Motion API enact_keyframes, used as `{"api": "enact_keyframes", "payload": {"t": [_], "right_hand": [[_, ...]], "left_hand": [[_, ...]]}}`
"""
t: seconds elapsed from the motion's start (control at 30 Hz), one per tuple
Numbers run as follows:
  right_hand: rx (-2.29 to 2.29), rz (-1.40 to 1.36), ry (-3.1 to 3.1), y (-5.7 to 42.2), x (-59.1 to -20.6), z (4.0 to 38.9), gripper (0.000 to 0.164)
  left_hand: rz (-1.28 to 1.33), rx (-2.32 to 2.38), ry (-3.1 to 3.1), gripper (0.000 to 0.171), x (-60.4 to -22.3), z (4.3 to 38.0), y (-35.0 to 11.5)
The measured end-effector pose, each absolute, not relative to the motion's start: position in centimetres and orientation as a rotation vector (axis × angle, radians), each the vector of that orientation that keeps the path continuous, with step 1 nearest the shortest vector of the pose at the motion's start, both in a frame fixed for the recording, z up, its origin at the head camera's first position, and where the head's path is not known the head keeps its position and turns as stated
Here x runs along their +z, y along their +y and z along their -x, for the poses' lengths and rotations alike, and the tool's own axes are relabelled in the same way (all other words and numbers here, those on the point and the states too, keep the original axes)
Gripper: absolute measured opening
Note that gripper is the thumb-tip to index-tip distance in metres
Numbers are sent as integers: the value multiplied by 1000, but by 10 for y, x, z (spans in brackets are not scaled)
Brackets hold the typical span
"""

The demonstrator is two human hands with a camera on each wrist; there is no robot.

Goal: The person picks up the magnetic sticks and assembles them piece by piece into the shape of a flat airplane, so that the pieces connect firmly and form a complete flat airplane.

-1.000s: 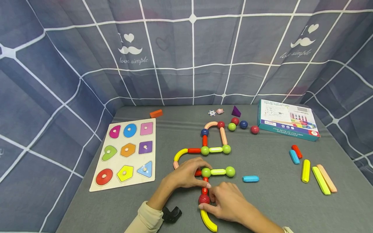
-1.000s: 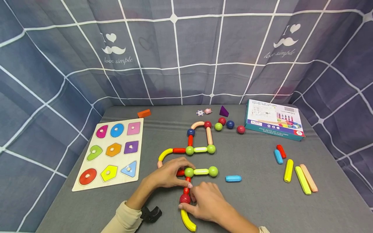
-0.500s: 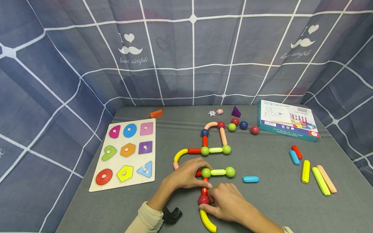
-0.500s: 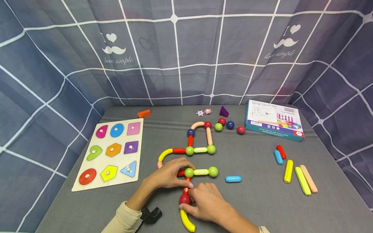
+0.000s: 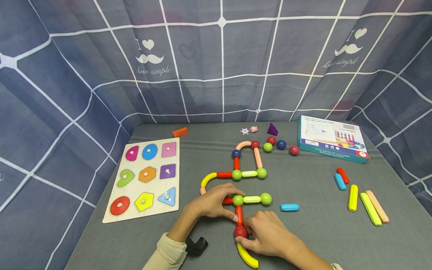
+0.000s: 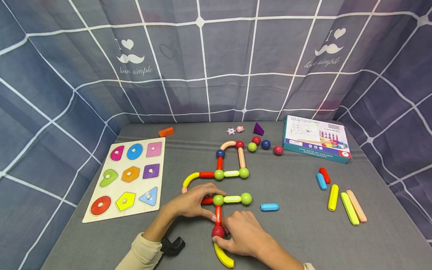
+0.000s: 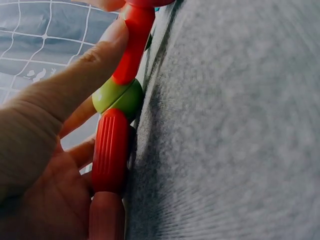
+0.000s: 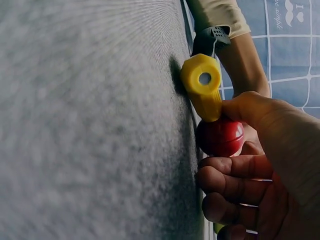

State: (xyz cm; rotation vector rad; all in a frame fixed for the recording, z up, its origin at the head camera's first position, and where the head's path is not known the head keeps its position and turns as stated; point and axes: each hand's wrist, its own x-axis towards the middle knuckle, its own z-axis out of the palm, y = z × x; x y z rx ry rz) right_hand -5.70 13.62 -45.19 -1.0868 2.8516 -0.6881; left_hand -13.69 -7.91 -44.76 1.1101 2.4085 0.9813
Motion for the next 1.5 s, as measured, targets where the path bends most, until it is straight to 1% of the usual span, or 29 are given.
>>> {"api": "enact_keyframes", "payload": {"t": [0.1,0.33,0.63,0.73,0.83,0.97,1.03,1.1,1.2,1.37,1.5], "right_hand": [[-688,1099,2834,136,-451,57,40],[-691,1149,2839,131,-451,57,38],[-681,1040,2853,132,-450,54,42],[-727,1034,2861,132,-449,54,37],[-808,1117,2816,131,-448,54,28],[-857,1259,2680,129,-449,53,31],[-851,1279,2625,129,-448,53,27],[-865,1281,2595,131,-448,52,21],[-900,1249,2570,135,-448,50,17],[-924,1199,2585,140,-448,50,17],[-906,1211,2589,141,-449,51,18]], "left_hand": [[-1114,955,2434,67,-448,137,-78],[-1137,908,2469,64,-448,136,-78],[-1115,927,2543,44,-448,134,-74],[-1117,917,2586,41,-449,133,-71],[-1122,914,2599,40,-449,133,-71],[-1122,916,2601,40,-449,133,-71],[-1121,924,2597,40,-449,133,-71],[-1123,932,2590,39,-449,133,-71],[-1131,949,2579,37,-450,134,-71],[-1137,968,2565,36,-451,135,-71],[-1133,983,2553,36,-451,135,-72]]}}
